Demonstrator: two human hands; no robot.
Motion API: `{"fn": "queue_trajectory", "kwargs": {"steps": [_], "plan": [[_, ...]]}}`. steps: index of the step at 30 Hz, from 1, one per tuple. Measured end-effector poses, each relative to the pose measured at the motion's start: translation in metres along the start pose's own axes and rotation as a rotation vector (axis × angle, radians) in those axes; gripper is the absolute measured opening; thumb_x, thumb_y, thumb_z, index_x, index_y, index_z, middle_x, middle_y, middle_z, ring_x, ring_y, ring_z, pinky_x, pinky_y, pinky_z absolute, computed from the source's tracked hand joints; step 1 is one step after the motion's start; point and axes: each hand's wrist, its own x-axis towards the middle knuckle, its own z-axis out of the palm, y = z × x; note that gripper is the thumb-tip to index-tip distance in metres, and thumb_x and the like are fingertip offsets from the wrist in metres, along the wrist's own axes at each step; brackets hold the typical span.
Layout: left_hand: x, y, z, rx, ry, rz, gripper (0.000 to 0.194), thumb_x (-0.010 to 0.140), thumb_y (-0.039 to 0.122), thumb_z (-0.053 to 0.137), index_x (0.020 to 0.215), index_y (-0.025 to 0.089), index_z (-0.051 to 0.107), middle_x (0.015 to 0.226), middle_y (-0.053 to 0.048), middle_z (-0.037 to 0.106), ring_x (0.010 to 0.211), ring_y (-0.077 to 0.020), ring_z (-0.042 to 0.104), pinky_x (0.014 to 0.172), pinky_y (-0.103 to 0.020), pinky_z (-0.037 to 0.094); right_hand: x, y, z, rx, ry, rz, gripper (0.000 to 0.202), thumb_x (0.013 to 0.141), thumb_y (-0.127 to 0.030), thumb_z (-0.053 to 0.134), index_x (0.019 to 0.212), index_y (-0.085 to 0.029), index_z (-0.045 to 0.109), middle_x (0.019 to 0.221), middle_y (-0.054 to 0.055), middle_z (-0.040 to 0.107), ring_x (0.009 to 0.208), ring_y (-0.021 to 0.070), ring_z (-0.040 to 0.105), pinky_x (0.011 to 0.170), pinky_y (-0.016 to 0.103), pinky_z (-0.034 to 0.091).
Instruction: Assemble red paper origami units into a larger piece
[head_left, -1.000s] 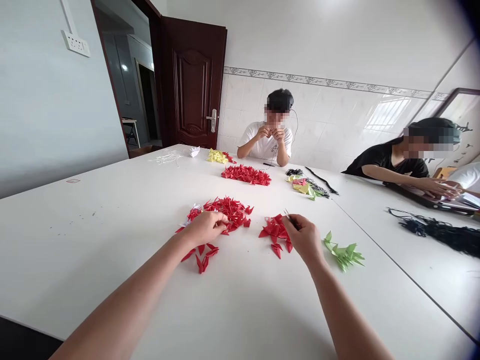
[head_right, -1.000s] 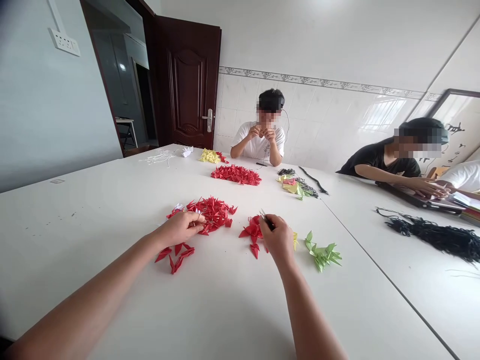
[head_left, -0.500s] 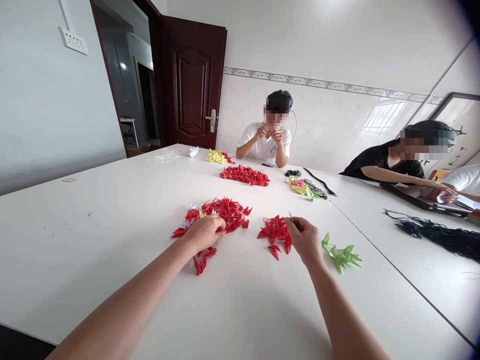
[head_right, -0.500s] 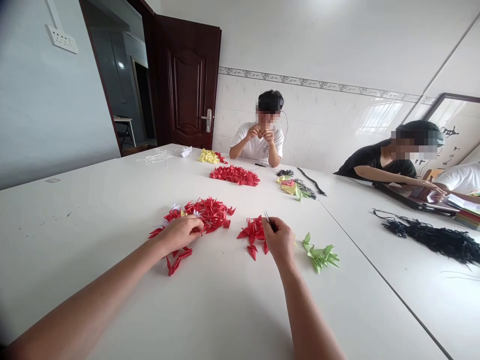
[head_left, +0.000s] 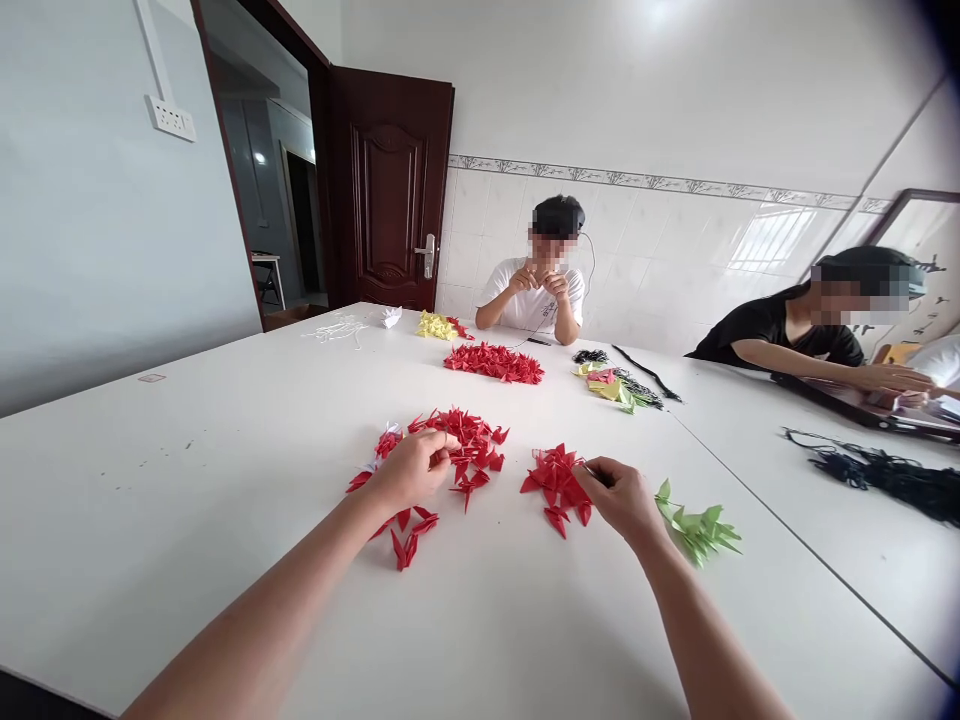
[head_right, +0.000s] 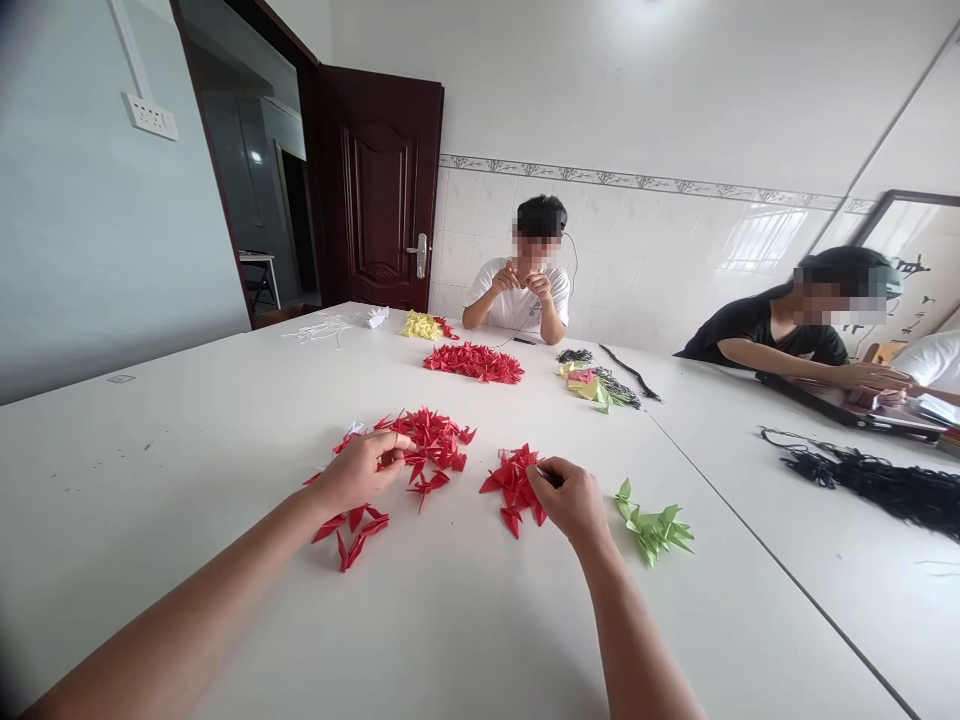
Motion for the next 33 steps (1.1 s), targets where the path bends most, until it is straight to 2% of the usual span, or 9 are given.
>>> {"fn": "queue_trajectory", "kwargs": {"steps": [4, 8, 12, 16, 21, 24, 27, 29, 33], "plan": [[0.0, 0.005, 0.0, 0.0, 0.041, 0.052, 0.027, 0.08, 0.02, 0.044, 0.099, 0.02, 0.061, 0.093, -0.004, 0.067, 0.082, -0.0175, 0.06, 0.074, -0.029, 0.048, -0.001, -0.004, -0.001, 0.01, 0.066, -0.049, 0.029, 0.071, -0.044, 0.054, 0.067, -0.017, 0.062, 0.053, -0.001, 0.052, 0.049, 0.0119, 0.043, 0.047, 0.024, 0.036], [-0.002, 0.011, 0.004, -0.019, 0.028, 0.086, 0.027, 0.08, 0.02, 0.043, 0.101, 0.02, 0.06, 0.093, -0.004, 0.066, 0.08, -0.0161, 0.061, 0.073, -0.026, 0.049, -0.004, -0.013, 0.009, 0.027, 0.1, -0.155, 0.027, 0.073, -0.041, 0.053, 0.074, -0.017, 0.065, 0.066, 0.005, 0.062, 0.058, 0.0163, 0.054, 0.053, 0.027, 0.043], [-0.006, 0.02, 0.008, -0.044, -0.033, 0.135, 0.03, 0.078, 0.016, 0.046, 0.105, 0.02, 0.059, 0.092, -0.004, 0.064, 0.084, -0.0165, 0.06, 0.075, -0.026, 0.049, -0.015, -0.029, 0.03, 0.085, 0.004, -0.325, 0.02, 0.075, -0.033, 0.053, 0.08, -0.018, 0.067, 0.077, 0.005, 0.064, 0.068, 0.0171, 0.059, 0.062, 0.028, 0.046], [-0.011, 0.032, 0.012, -0.034, -0.075, 0.174, 0.031, 0.077, 0.014, 0.047, 0.105, 0.021, 0.059, 0.085, -0.004, 0.063, 0.083, -0.0172, 0.058, 0.076, -0.027, 0.048, -0.029, -0.043, 0.045, 0.047, -0.147, -0.411, 0.021, 0.075, -0.024, 0.054, 0.092, -0.023, 0.066, 0.085, 0.004, 0.063, 0.071, 0.0157, 0.06, 0.061, 0.026, 0.046], [-0.015, 0.04, 0.015, -0.064, -0.093, 0.192, 0.034, 0.074, 0.011, 0.048, 0.105, 0.02, 0.06, 0.077, -0.003, 0.061, 0.078, -0.0167, 0.056, 0.073, -0.027, 0.048, -0.036, -0.048, 0.049, -0.018, -0.195, -0.414, 0.023, 0.073, -0.019, 0.055, 0.09, -0.027, 0.067, 0.088, 0.002, 0.062, 0.069, 0.0145, 0.059, 0.06, 0.025, 0.046], [-0.015, 0.039, 0.016, -0.141, -0.072, 0.164, 0.03, 0.076, 0.014, 0.049, 0.104, 0.02, 0.06, 0.086, -0.005, 0.063, 0.088, -0.0181, 0.057, 0.078, -0.029, 0.048, -0.034, -0.046, 0.049, -0.005, -0.204, -0.407, 0.02, 0.075, -0.02, 0.054, 0.087, -0.027, 0.069, 0.085, 0.002, 0.062, 0.067, 0.0147, 0.058, 0.059, 0.026, 0.046], [-0.015, 0.038, 0.017, -0.269, -0.055, 0.098, 0.028, 0.079, 0.023, 0.054, 0.106, 0.021, 0.057, 0.106, -0.008, 0.061, 0.099, -0.0207, 0.055, 0.083, -0.033, 0.048, -0.031, -0.046, 0.049, 0.124, -0.178, -0.375, 0.017, 0.078, -0.029, 0.055, 0.086, -0.024, 0.069, 0.082, 0.004, 0.062, 0.07, 0.0163, 0.057, 0.06, 0.027, 0.046], [-0.014, 0.038, 0.018, -0.391, -0.082, 0.037, 0.03, 0.079, 0.029, 0.056, 0.108, 0.021, 0.055, 0.113, -0.009, 0.058, 0.1, -0.021, 0.055, 0.083, -0.034, 0.049, -0.03, -0.047, 0.049, 0.234, -0.158, -0.317, 0.02, 0.078, -0.036, 0.057, 0.083, -0.021, 0.069, 0.079, 0.005, 0.062, 0.069, 0.0166, 0.056, 0.059, 0.027, 0.046], [-0.013, 0.034, 0.025, -0.616, -0.14, -0.026, 0.03, 0.079, 0.026, 0.057, 0.108, 0.018, 0.052, 0.106, -0.009, 0.061, 0.094, -0.0189, 0.059, 0.078, -0.032, 0.051, -0.03, -0.05, 0.052, 0.379, -0.167, -0.179, 0.027, 0.075, -0.044, 0.059, 0.079, -0.02, 0.07, 0.071, 0.002, 0.059, 0.06, 0.0135, 0.051, 0.052, 0.024, 0.041]]}}
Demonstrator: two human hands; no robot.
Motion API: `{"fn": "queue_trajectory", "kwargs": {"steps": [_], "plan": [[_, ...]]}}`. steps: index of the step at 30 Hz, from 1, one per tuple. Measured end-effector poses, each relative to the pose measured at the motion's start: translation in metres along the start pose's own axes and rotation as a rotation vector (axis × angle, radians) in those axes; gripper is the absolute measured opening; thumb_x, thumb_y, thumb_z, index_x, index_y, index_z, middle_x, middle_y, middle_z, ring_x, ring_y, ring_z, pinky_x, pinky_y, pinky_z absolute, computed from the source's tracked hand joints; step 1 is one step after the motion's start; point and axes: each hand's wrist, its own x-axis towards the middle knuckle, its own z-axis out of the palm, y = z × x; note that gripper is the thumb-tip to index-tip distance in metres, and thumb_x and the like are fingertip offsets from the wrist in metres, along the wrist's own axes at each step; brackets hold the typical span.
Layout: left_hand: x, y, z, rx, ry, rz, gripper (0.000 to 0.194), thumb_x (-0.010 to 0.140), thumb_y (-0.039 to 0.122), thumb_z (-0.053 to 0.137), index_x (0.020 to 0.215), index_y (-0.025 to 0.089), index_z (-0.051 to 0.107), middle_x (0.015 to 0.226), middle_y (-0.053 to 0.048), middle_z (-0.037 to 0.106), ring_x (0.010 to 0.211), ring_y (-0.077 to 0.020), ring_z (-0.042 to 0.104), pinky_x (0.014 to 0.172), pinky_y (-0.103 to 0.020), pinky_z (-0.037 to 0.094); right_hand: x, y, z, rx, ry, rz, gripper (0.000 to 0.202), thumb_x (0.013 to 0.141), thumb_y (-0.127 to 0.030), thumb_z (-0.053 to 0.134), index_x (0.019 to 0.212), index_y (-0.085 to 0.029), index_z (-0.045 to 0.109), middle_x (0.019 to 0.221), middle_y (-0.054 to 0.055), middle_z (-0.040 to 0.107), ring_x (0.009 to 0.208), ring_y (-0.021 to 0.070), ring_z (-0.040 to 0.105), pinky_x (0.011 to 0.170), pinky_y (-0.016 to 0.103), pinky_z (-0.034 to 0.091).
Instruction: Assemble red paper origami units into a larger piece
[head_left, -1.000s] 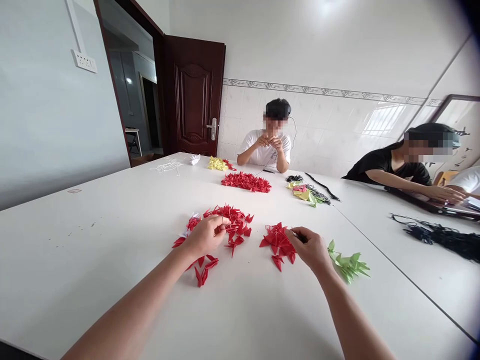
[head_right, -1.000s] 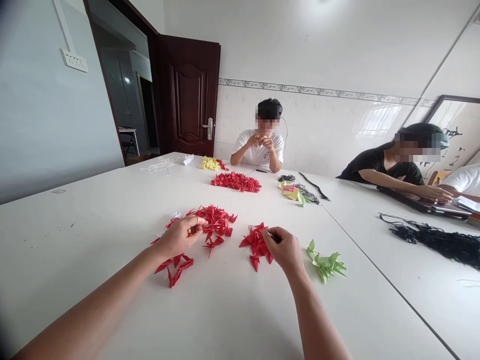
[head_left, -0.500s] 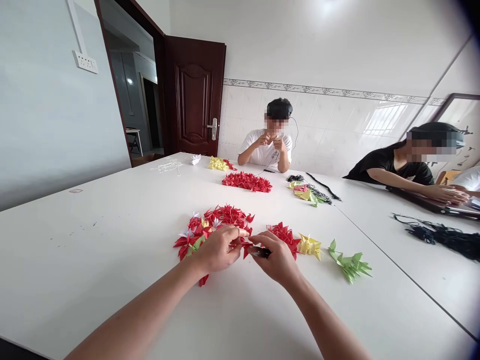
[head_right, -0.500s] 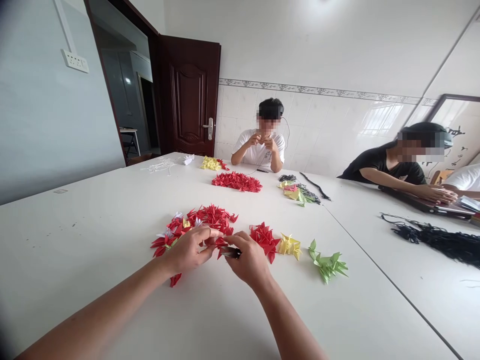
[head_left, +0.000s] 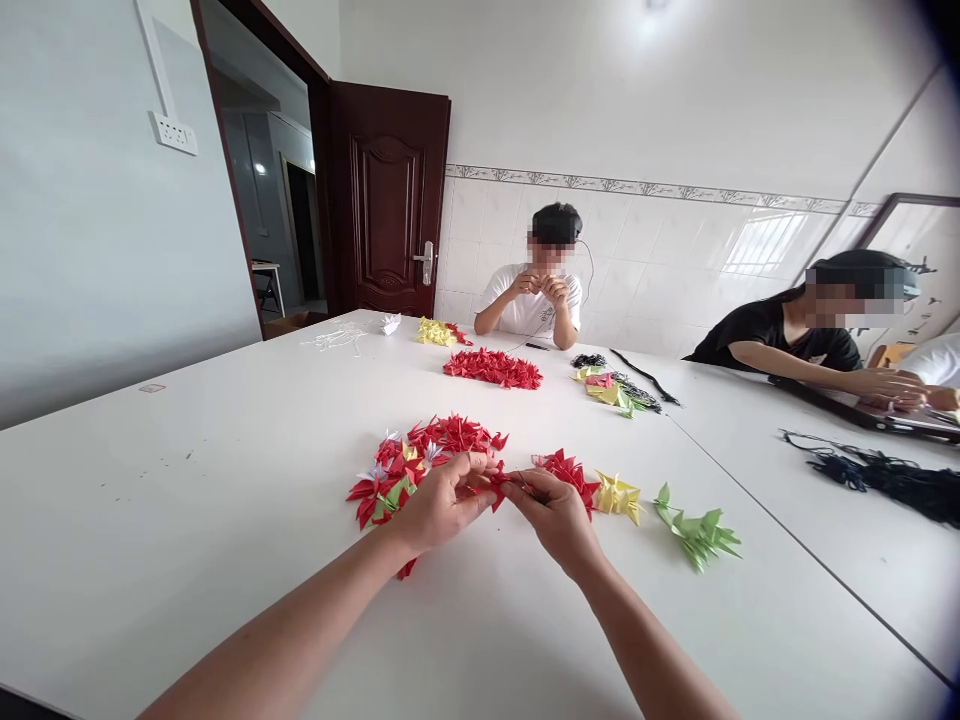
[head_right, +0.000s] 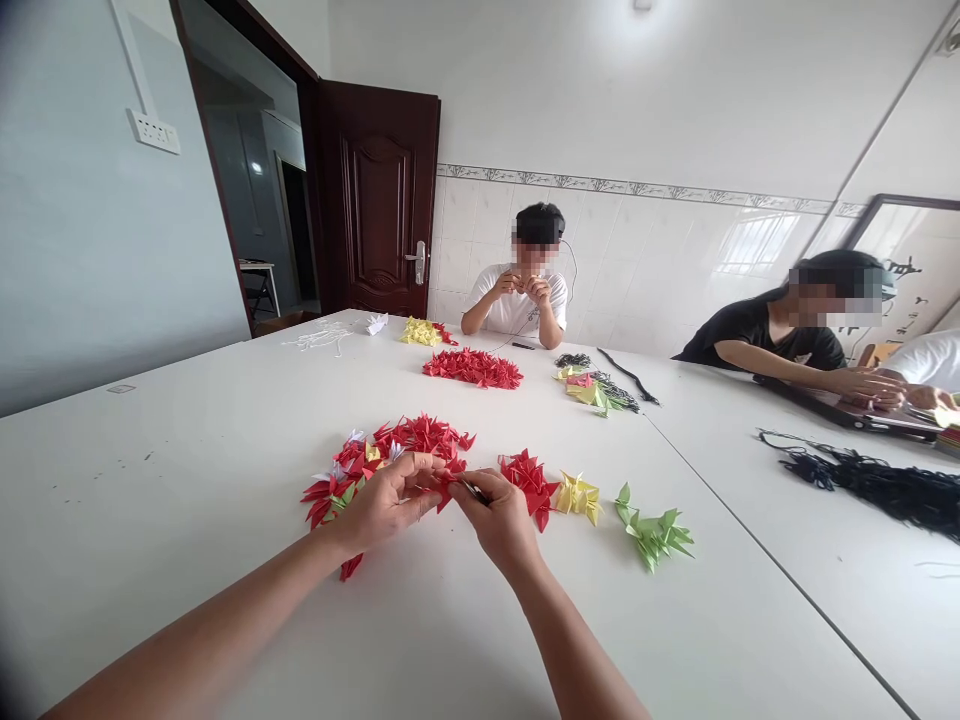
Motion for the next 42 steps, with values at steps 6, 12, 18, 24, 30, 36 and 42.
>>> {"fn": "queue_trajectory", "kwargs": {"steps": [6, 12, 18, 24, 30, 36, 42], "plan": [[0.002, -0.006, 0.001, -0.086, 0.083, -0.003, 0.027, 0.078, 0.025, 0.058, 0.104, 0.018, 0.054, 0.089, -0.004, 0.062, 0.084, -0.0153, 0.06, 0.075, -0.03, 0.051, -0.003, -0.007, 0.005, 0.066, -0.034, 0.073, 0.03, 0.073, -0.046, 0.059, 0.082, -0.018, 0.066, 0.065, 0.0, 0.055, 0.052, 0.0101, 0.041, 0.045, 0.022, 0.035], [0.005, 0.0, -0.004, -0.074, 0.177, -0.047, 0.032, 0.075, 0.025, 0.061, 0.104, 0.017, 0.051, 0.086, -0.004, 0.061, 0.081, -0.0157, 0.061, 0.073, -0.03, 0.052, -0.006, -0.021, 0.0, -0.038, -0.056, 0.027, 0.03, 0.075, -0.045, 0.057, 0.086, -0.017, 0.059, 0.065, 0.001, 0.057, 0.058, 0.0126, 0.049, 0.051, 0.023, 0.041], [0.008, -0.004, -0.009, -0.102, 0.269, -0.039, 0.037, 0.073, 0.029, 0.064, 0.105, 0.018, 0.05, 0.082, -0.002, 0.06, 0.076, -0.0148, 0.061, 0.071, -0.029, 0.052, -0.006, -0.018, -0.003, -0.157, -0.102, -0.084, 0.03, 0.081, -0.04, 0.052, 0.098, -0.017, 0.063, 0.081, 0.004, 0.064, 0.071, 0.0152, 0.057, 0.062, 0.024, 0.045], [0.006, 0.001, -0.006, -0.098, 0.19, -0.041, 0.036, 0.074, 0.025, 0.062, 0.107, 0.017, 0.05, 0.084, -0.003, 0.06, 0.08, -0.0152, 0.061, 0.073, -0.029, 0.051, -0.006, -0.011, -0.001, -0.212, -0.119, -0.158, 0.026, 0.085, -0.034, 0.048, 0.097, -0.018, 0.064, 0.071, 0.002, 0.058, 0.064, 0.0129, 0.053, 0.058, 0.022, 0.042], [0.004, 0.001, -0.003, -0.072, 0.151, -0.062, 0.039, 0.074, 0.024, 0.062, 0.11, 0.016, 0.048, 0.085, -0.004, 0.061, 0.079, -0.0158, 0.061, 0.072, -0.03, 0.051, -0.005, -0.009, -0.001, -0.242, -0.112, -0.175, 0.022, 0.086, -0.029, 0.047, 0.092, -0.019, 0.065, 0.068, 0.0, 0.057, 0.062, 0.0121, 0.051, 0.057, 0.021, 0.04], [0.004, -0.002, -0.003, -0.049, 0.15, -0.048, 0.038, 0.076, 0.025, 0.061, 0.111, 0.017, 0.048, 0.086, -0.004, 0.061, 0.079, -0.0156, 0.061, 0.07, -0.029, 0.051, -0.005, -0.009, -0.001, -0.285, -0.097, -0.196, 0.021, 0.086, -0.027, 0.047, 0.09, -0.021, 0.067, 0.066, 0.0, 0.057, 0.06, 0.0118, 0.051, 0.055, 0.02, 0.039], [0.004, -0.002, -0.002, -0.058, 0.126, -0.049, 0.039, 0.077, 0.025, 0.06, 0.113, 0.017, 0.047, 0.085, -0.004, 0.06, 0.076, -0.0154, 0.061, 0.064, -0.027, 0.051, -0.003, -0.007, -0.001, -0.334, -0.091, -0.224, 0.022, 0.086, -0.029, 0.047, 0.09, -0.021, 0.067, 0.065, 0.0, 0.058, 0.06, 0.0124, 0.052, 0.056, 0.021, 0.04]]}}
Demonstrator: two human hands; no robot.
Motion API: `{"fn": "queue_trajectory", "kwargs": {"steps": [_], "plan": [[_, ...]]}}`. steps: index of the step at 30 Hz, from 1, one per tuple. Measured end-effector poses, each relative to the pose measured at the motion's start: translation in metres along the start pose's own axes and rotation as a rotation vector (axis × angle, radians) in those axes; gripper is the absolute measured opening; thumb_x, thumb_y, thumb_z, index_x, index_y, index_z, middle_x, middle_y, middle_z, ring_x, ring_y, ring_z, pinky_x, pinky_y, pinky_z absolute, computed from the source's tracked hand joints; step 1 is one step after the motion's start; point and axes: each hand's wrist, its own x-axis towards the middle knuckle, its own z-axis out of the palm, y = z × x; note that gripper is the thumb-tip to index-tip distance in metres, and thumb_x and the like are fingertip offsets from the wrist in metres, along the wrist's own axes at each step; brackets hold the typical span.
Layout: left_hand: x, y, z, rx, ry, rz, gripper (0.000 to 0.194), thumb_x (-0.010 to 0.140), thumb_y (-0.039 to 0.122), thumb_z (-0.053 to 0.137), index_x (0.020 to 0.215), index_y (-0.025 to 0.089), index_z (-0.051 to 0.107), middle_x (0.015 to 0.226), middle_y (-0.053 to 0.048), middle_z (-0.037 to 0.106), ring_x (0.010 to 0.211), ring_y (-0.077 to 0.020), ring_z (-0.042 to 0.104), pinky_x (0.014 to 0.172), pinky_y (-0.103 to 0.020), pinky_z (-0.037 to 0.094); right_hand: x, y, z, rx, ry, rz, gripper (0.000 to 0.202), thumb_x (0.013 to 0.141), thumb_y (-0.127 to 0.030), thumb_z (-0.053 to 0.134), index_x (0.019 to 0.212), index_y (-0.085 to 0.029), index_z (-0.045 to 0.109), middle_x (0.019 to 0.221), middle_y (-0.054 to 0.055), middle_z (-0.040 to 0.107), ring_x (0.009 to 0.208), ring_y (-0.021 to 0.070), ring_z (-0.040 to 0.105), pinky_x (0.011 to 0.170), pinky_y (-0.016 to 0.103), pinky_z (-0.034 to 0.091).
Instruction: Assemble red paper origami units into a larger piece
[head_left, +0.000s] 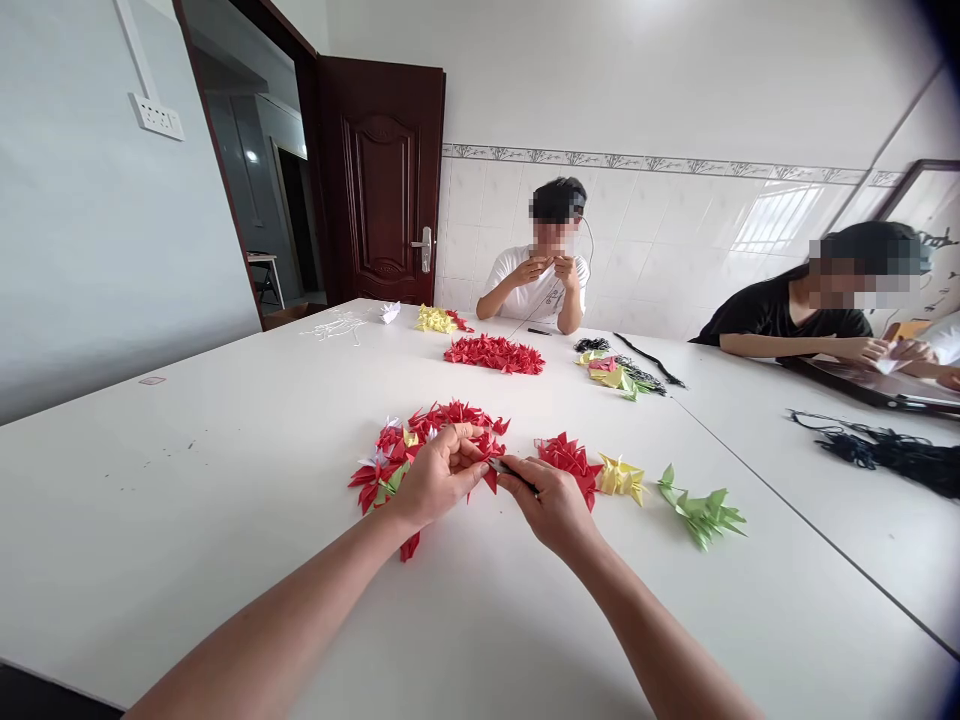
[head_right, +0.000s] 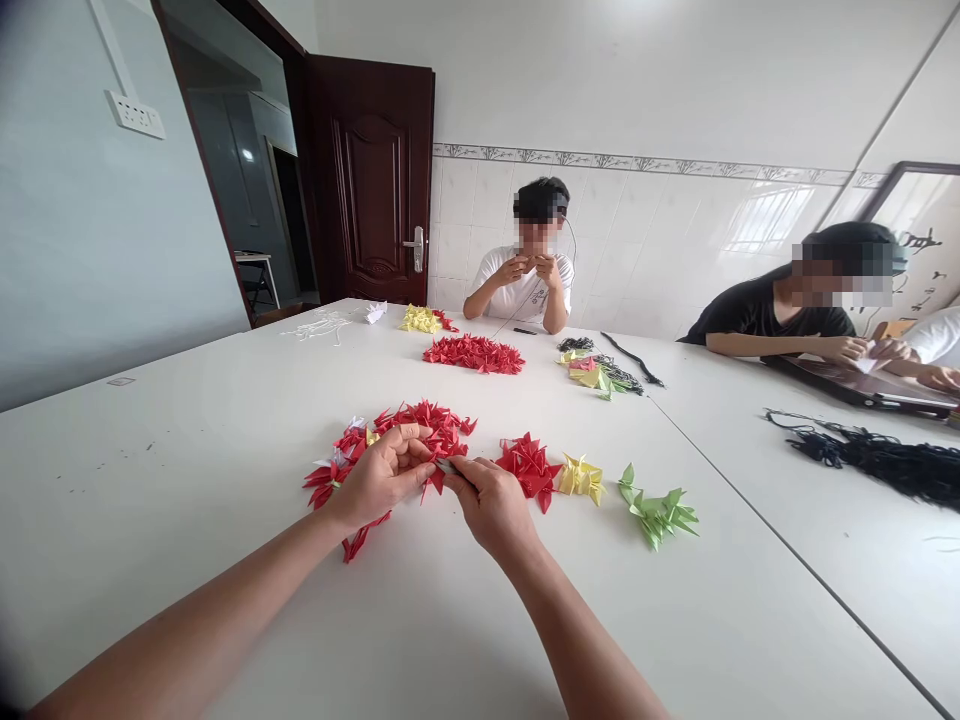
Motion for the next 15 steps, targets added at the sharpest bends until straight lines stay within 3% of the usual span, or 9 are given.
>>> {"fn": "queue_trajectory", "kwargs": {"steps": [6, 15], "plan": [[0.0014, -0.0034, 0.0001, -0.016, -0.002, 0.024, 0.036, 0.077, 0.023, 0.06, 0.11, 0.017, 0.048, 0.086, -0.004, 0.059, 0.08, -0.0152, 0.06, 0.073, -0.03, 0.051, -0.0009, 0.0005, -0.0013, -0.017, 0.014, -0.015, 0.024, 0.086, -0.032, 0.047, 0.095, -0.022, 0.067, 0.07, 0.001, 0.061, 0.063, 0.0132, 0.055, 0.058, 0.022, 0.042], [0.0024, -0.0051, -0.0003, -0.034, -0.002, 0.036, 0.036, 0.077, 0.023, 0.06, 0.11, 0.017, 0.049, 0.085, -0.003, 0.059, 0.078, -0.0139, 0.06, 0.073, -0.029, 0.05, -0.0017, 0.0027, -0.0017, -0.035, 0.014, -0.026, 0.025, 0.087, -0.033, 0.046, 0.094, -0.023, 0.067, 0.067, 0.001, 0.059, 0.061, 0.0125, 0.054, 0.056, 0.021, 0.04]]}}
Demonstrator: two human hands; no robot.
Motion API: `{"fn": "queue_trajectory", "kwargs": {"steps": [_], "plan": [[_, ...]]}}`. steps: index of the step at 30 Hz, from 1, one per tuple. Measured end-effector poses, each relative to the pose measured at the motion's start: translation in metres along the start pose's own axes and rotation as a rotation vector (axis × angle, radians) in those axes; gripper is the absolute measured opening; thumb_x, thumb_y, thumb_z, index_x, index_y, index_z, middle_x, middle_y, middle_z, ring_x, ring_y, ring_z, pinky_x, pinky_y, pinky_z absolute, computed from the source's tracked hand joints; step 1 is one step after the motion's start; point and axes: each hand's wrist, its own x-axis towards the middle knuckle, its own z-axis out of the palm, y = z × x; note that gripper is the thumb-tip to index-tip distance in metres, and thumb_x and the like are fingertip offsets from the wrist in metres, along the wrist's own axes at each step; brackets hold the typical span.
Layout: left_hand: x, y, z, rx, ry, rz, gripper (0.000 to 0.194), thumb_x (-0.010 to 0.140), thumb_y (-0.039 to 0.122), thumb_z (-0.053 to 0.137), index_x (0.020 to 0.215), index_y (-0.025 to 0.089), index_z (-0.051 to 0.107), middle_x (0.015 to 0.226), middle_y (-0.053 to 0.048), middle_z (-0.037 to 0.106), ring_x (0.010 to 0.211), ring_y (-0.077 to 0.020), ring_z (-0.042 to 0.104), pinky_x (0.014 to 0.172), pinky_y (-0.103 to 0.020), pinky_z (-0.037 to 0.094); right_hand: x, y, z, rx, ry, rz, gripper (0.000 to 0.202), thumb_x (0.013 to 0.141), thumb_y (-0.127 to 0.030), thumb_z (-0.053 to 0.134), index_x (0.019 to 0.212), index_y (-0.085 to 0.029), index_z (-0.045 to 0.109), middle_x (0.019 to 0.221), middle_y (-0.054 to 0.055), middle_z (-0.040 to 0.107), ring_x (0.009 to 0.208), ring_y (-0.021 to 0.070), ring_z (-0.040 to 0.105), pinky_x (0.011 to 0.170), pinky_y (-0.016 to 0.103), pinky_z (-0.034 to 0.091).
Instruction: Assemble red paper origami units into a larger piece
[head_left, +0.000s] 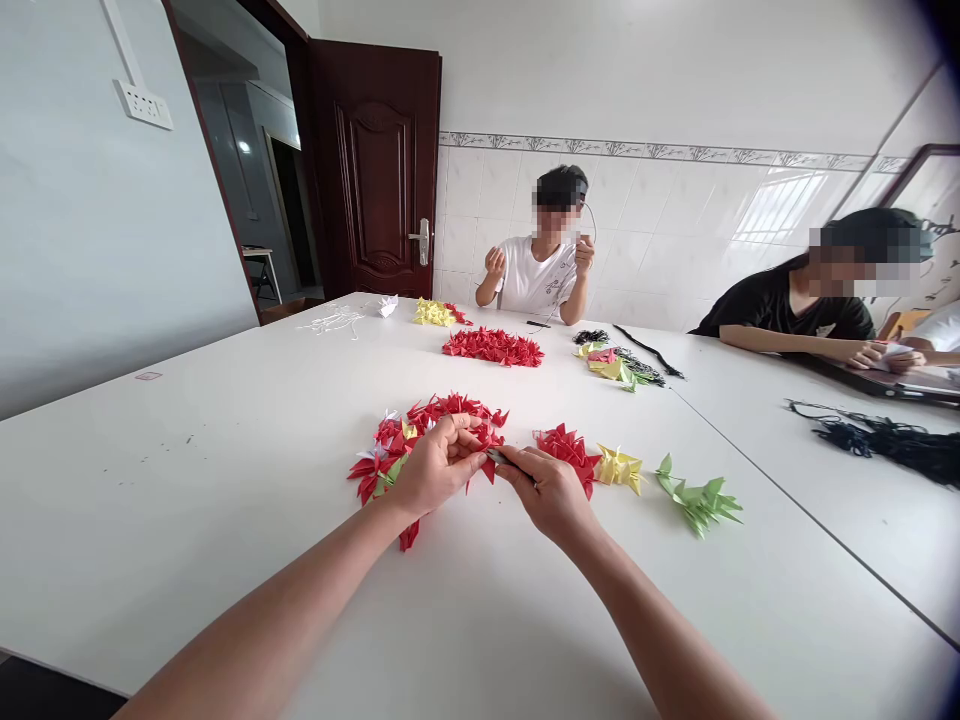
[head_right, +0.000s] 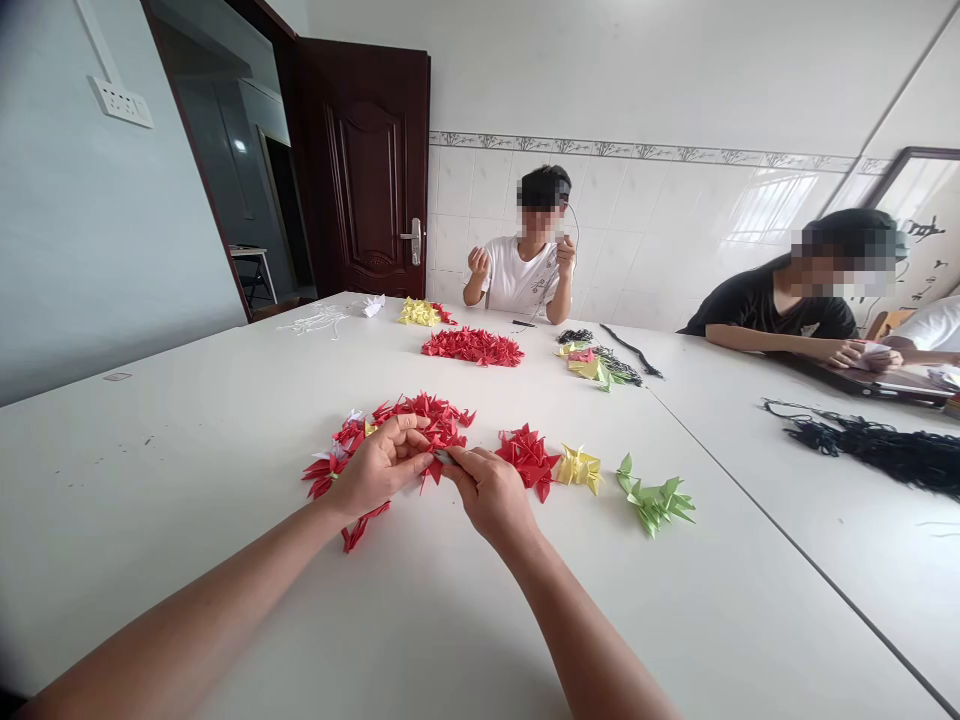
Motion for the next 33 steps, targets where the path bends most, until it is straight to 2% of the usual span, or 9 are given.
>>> {"fn": "queue_trajectory", "kwargs": {"steps": [11, 17, 20, 22, 24, 27, 30, 33], "plan": [[0.0, -0.001, -0.001, 0.029, 0.002, -0.024, 0.041, 0.076, 0.026, 0.061, 0.113, 0.017, 0.047, 0.09, -0.004, 0.059, 0.082, -0.0155, 0.06, 0.074, -0.03, 0.05, 0.0, -0.001, 0.0, 0.025, -0.003, 0.022, 0.027, 0.087, -0.033, 0.046, 0.098, -0.022, 0.067, 0.068, 0.001, 0.059, 0.062, 0.0137, 0.054, 0.056, 0.022, 0.04], [-0.001, 0.006, -0.002, 0.065, 0.025, -0.061, 0.039, 0.078, 0.029, 0.059, 0.113, 0.018, 0.047, 0.088, -0.004, 0.061, 0.078, -0.0157, 0.061, 0.066, -0.027, 0.049, 0.001, -0.004, -0.006, 0.114, 0.032, 0.063, 0.027, 0.085, -0.034, 0.049, 0.102, -0.021, 0.065, 0.078, 0.003, 0.063, 0.069, 0.0148, 0.058, 0.061, 0.024, 0.045], [-0.003, 0.01, -0.002, 0.084, -0.019, -0.053, 0.04, 0.078, 0.032, 0.058, 0.114, 0.018, 0.047, 0.085, -0.004, 0.062, 0.071, -0.0144, 0.06, 0.058, -0.025, 0.048, 0.002, -0.008, -0.009, 0.157, 0.049, 0.103, 0.035, 0.079, -0.035, 0.056, 0.11, -0.021, 0.06, 0.088, 0.004, 0.062, 0.075, 0.0157, 0.058, 0.065, 0.025, 0.047], [-0.004, 0.012, 0.0, 0.098, -0.062, -0.037, 0.041, 0.078, 0.031, 0.059, 0.115, 0.017, 0.047, 0.084, -0.004, 0.063, 0.068, -0.014, 0.059, 0.057, -0.025, 0.048, 0.002, -0.01, -0.009, 0.158, 0.055, 0.118, 0.04, 0.077, -0.035, 0.058, 0.114, -0.021, 0.058, 0.087, 0.004, 0.06, 0.075, 0.0153, 0.058, 0.065, 0.026, 0.047], [-0.006, 0.011, 0.003, 0.092, -0.098, -0.021, 0.041, 0.079, 0.03, 0.059, 0.116, 0.017, 0.046, 0.085, -0.005, 0.063, 0.071, -0.0146, 0.06, 0.062, -0.027, 0.049, 0.001, -0.011, -0.007, 0.163, 0.043, 0.108, 0.033, 0.077, -0.033, 0.058, 0.108, -0.021, 0.061, 0.082, 0.003, 0.059, 0.072, 0.0146, 0.057, 0.064, 0.025, 0.047], [-0.008, 0.006, 0.007, 0.074, -0.148, -0.009, 0.042, 0.08, 0.029, 0.056, 0.118, 0.017, 0.043, 0.09, -0.006, 0.064, 0.075, -0.0157, 0.062, 0.07, -0.031, 0.05, 0.001, -0.008, -0.002, 0.184, 0.012, 0.073, 0.017, 0.078, -0.029, 0.055, 0.087, -0.02, 0.067, 0.074, 0.002, 0.059, 0.066, 0.0134, 0.056, 0.059, 0.024, 0.045], [-0.008, 0.001, 0.006, 0.154, -0.136, 0.006, 0.04, 0.082, 0.031, 0.054, 0.118, 0.018, 0.045, 0.101, -0.009, 0.062, 0.081, -0.0172, 0.061, 0.072, -0.032, 0.051, 0.004, 0.002, -0.005, 0.171, 0.093, 0.072, 0.015, 0.078, -0.029, 0.056, 0.079, -0.019, 0.068, 0.072, 0.002, 0.061, 0.067, 0.0143, 0.057, 0.061, 0.025, 0.045], [-0.005, -0.001, 0.002, 0.364, -0.071, 0.115, 0.028, 0.081, 0.031, 0.054, 0.107, 0.021, 0.057, 0.106, -0.008, 0.06, 0.094, -0.0209, 0.057, 0.08, -0.033, 0.048, 0.006, 0.025, -0.019, 0.133, 0.326, 0.197, 0.022, 0.077, -0.035, 0.055, 0.081, -0.018, 0.068, 0.081, 0.005, 0.065, 0.074, 0.0167, 0.059, 0.068, 0.027, 0.045]]}}
